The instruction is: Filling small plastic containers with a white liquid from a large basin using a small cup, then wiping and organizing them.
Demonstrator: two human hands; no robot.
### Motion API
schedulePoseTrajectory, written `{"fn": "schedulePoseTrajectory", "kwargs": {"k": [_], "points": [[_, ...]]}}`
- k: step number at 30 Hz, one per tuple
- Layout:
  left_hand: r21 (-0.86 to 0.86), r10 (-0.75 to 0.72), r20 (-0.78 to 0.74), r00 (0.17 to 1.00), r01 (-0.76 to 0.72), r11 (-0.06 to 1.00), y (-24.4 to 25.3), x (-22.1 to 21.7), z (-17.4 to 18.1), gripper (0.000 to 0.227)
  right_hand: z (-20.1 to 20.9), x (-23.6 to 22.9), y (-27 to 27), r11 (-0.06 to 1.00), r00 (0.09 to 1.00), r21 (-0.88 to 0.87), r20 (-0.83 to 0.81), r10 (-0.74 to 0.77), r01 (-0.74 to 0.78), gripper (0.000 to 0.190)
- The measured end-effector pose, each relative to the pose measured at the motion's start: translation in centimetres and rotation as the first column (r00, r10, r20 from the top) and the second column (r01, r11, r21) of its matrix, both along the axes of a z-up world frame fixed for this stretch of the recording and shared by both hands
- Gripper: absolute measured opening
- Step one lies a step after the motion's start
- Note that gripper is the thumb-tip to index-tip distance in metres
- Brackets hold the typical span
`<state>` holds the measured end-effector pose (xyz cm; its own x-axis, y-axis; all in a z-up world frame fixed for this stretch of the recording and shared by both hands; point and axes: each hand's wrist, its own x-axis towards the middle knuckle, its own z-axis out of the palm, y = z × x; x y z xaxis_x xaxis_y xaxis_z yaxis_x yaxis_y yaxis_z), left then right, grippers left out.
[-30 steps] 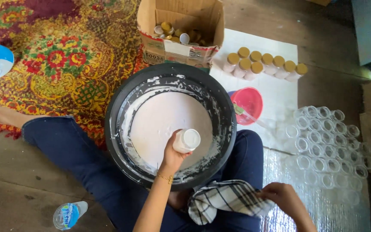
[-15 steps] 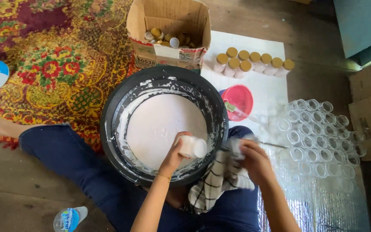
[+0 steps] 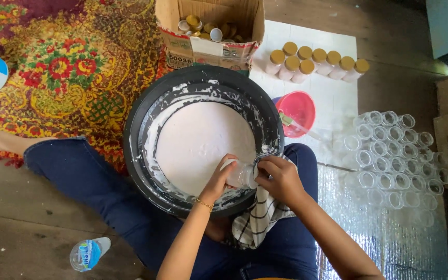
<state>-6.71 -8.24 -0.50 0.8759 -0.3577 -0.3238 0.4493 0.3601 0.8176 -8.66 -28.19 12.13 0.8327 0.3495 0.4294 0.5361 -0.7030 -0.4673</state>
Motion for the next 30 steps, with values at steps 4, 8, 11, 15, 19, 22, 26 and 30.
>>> {"fn": "schedulePoseTrajectory", "kwargs": {"k": [4,8,11,15,19,22,26,30], "points": [[0.02,0.023,-0.012,1.0,-0.023,1.0,0.2,-0.1,0.1,0.039,-0.3,-0.1,0.2,1.0,0.999,-0.008,0.023,-0.03,0.031,0.026],[0.033,0.027,-0.004,1.0,-0.027,0.999,0.0,0.0,-0.5,0.04,-0.4,0.1,0.2,0.999,0.999,0.034,0.032,0.007,-0.009,0.025],[0.037,0.049,-0.017,0.999,-0.049,0.998,-0.1,-0.1,-0.7,0.035,-0.4,0.1,0.1,0.999,1.0,0.042,0.005,0.014,-0.015,0.025],[0.066,0.066,-0.008,0.998,-0.065,0.996,-1.0,0.7,-6.0,0.036,0.1,-0.3,0.1,1.0,1.0,0.02,-0.011,-0.005,0.005,0.02],[0.081,0.071,-0.001,0.997,-0.071,0.994,-0.8,0.2,-3.9,0.036,-0.2,-0.8,-0.1,0.998,0.996,0.009,-0.062,-0.058,0.058,0.02],[0.09,0.074,0.01,0.997,-0.074,0.993,-0.9,0.6,-4.2,0.036,-0.1,-1.0,0.1,0.996,0.994,0.006,-0.069,-0.086,0.087,0.022],[0.082,0.081,-0.011,0.997,-0.08,0.993,-0.9,0.4,-3.2,0.037,0.4,-1.3,0.6,0.996,0.994,0.013,-0.068,-0.089,0.09,0.021],[0.106,0.085,-0.024,0.996,-0.083,0.991,-1.2,0.2,-3.4,0.035,0.4,-1.6,0.7,0.991,0.989,0.035,-0.075,-0.13,0.133,0.019]]}}
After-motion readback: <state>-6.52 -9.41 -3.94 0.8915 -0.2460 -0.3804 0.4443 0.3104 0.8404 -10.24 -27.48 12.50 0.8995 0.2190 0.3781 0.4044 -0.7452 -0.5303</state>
